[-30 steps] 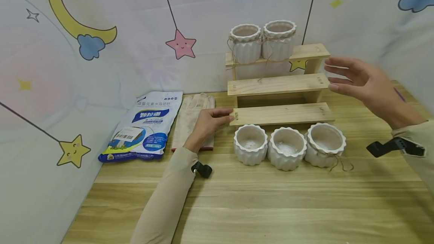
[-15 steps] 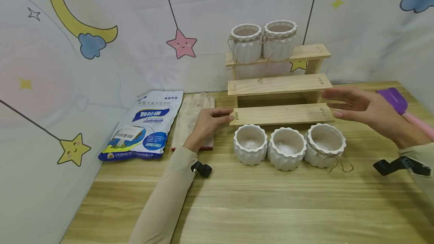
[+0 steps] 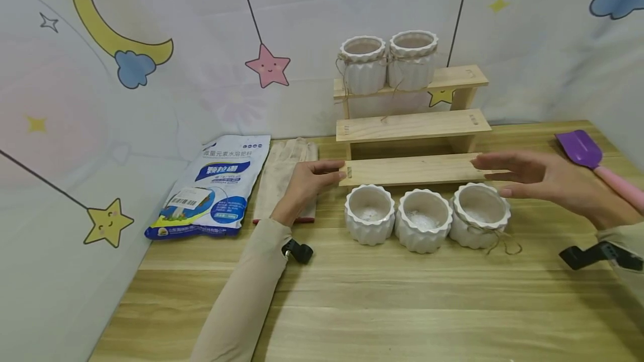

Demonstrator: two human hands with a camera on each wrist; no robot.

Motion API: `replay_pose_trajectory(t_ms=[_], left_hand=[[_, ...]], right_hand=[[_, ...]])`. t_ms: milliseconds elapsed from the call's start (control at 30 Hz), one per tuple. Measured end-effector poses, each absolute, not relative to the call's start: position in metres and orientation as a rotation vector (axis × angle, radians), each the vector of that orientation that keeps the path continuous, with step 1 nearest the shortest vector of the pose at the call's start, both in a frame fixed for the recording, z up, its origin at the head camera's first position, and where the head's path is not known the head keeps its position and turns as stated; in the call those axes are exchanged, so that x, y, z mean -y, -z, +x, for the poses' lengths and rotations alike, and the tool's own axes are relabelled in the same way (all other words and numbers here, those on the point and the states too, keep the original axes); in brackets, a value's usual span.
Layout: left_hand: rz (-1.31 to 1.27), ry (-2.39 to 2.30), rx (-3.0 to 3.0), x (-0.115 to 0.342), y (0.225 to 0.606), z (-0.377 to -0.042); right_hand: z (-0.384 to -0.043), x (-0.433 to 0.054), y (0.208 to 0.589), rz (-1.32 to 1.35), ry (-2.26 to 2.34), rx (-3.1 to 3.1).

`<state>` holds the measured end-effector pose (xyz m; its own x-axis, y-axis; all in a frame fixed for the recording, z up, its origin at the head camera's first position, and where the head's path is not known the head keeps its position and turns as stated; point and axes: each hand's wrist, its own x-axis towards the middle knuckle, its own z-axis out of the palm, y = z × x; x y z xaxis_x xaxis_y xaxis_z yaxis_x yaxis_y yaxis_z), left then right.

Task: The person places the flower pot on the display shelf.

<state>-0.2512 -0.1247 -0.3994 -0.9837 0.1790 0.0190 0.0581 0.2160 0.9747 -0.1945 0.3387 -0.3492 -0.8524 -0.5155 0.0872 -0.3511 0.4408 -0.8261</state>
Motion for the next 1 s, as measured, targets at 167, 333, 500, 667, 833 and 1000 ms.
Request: replay_pose_trajectory(t_ms=[167, 333, 500, 667, 833, 1000], left_hand=[[0.23, -1.888, -2.377, 0.125, 0.4, -0.251], [0.222, -1.899, -2.367, 0.125, 0.4, -0.251], [0.226, -1.89, -2.371, 0.125, 0.399, -0.25], [0.231, -1.9, -2.352, 0.124, 0.399, -0.25], [0.223, -1.91, -2.344, 0.125, 0.399, -0.25], [0.23, -1.883, -2.374, 0.125, 0.399, -0.251]], right_hand=[[-0.193, -0.346, 0.356, -0.873, 1.374, -2.465], [-0.195, -0.349, 0.363, -0.982, 1.393, -2.389], [-0.197, -0.351, 0.367, -1.068, 1.397, -2.276], [-0.195, -0.355, 0.366, -1.069, 1.34, -2.277], [-0.195, -0.355, 0.367, -1.05, 1.31, -2.305], [-0.198, -0.356, 0.371, -1.102, 1.319, -2.292]])
